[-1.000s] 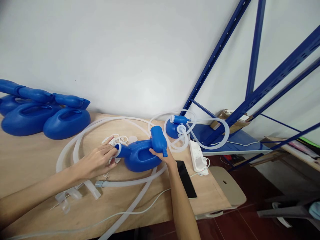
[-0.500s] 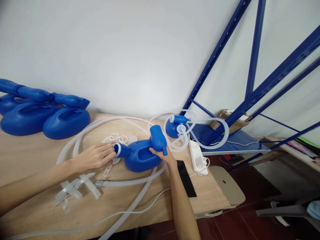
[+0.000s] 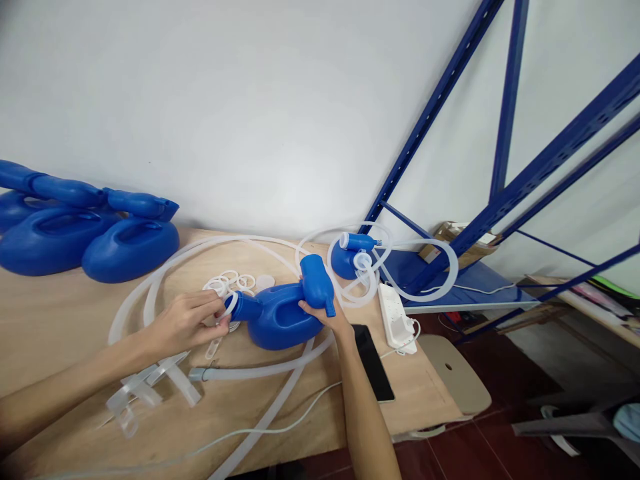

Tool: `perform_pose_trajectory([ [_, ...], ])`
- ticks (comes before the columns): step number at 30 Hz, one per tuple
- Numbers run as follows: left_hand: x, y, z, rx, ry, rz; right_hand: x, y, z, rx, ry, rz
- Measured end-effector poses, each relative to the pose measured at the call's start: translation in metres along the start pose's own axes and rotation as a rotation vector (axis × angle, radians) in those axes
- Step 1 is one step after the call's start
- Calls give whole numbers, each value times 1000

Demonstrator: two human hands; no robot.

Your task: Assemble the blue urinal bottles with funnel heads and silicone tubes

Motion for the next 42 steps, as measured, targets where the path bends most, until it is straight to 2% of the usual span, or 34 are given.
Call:
perform_pose_trajectory([
  [3, -1, -1, 23, 155, 250, 17, 1, 0, 2, 4, 10, -11],
  [5, 5, -8, 50, 261, 479, 71, 1, 1, 2, 2, 10, -20],
  [8, 24, -28, 94, 371, 787, 166, 0, 1, 4, -6, -1, -32],
  [10, 34, -42, 115, 395, 861, 208, 0, 0, 6, -19, -6, -27],
  [13, 40, -65, 127, 387, 821, 292, 0, -2, 8, -40, -17, -7],
  [16, 38, -74, 119, 365, 735, 331, 2, 1, 6, -30, -44, -26],
  [19, 26, -63, 98, 340, 674, 283, 3, 5, 3, 0, -45, -58],
  [22, 7, -46, 66, 343, 527, 246, 0, 3, 4, -8, -37, -38],
  [25, -3, -44, 32, 276, 344, 324, -2, 1, 8, -17, -38, -39],
  [28, 1, -56, 18, 261, 326, 431, 1, -1, 14, -4, -56, -42],
  [30, -1, -54, 17, 307, 337, 412, 3, -2, 25, 16, -58, -47],
  [31, -3, -47, 18, 328, 336, 375, 3, -3, 34, 33, -53, -60],
  [33, -8, -21, 23, 344, 339, 272, 1, -6, 60, 80, -31, -90],
  [36, -4, 33, 39, 289, 366, 121, -8, -24, 115, 134, 72, -61],
  [37, 3, 52, 46, 245, 388, 79, -11, -30, 135, 143, 138, -77],
  [39, 26, 90, 64, 123, 462, -11, -18, -54, 168, 194, 252, 6],
  [42, 79, 138, 90, -48, 576, -55, -21, -98, 189, 340, 377, 211],
])
Point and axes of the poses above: each hand's wrist, its own x-axis away from the middle knuckle, its own y-axis out of the back of the hand, z = x × y, the point moved 9 cm from there along -x, towards the middle knuckle, and after that the axes turned 11 degrees about -x, right-handed, at the moved point
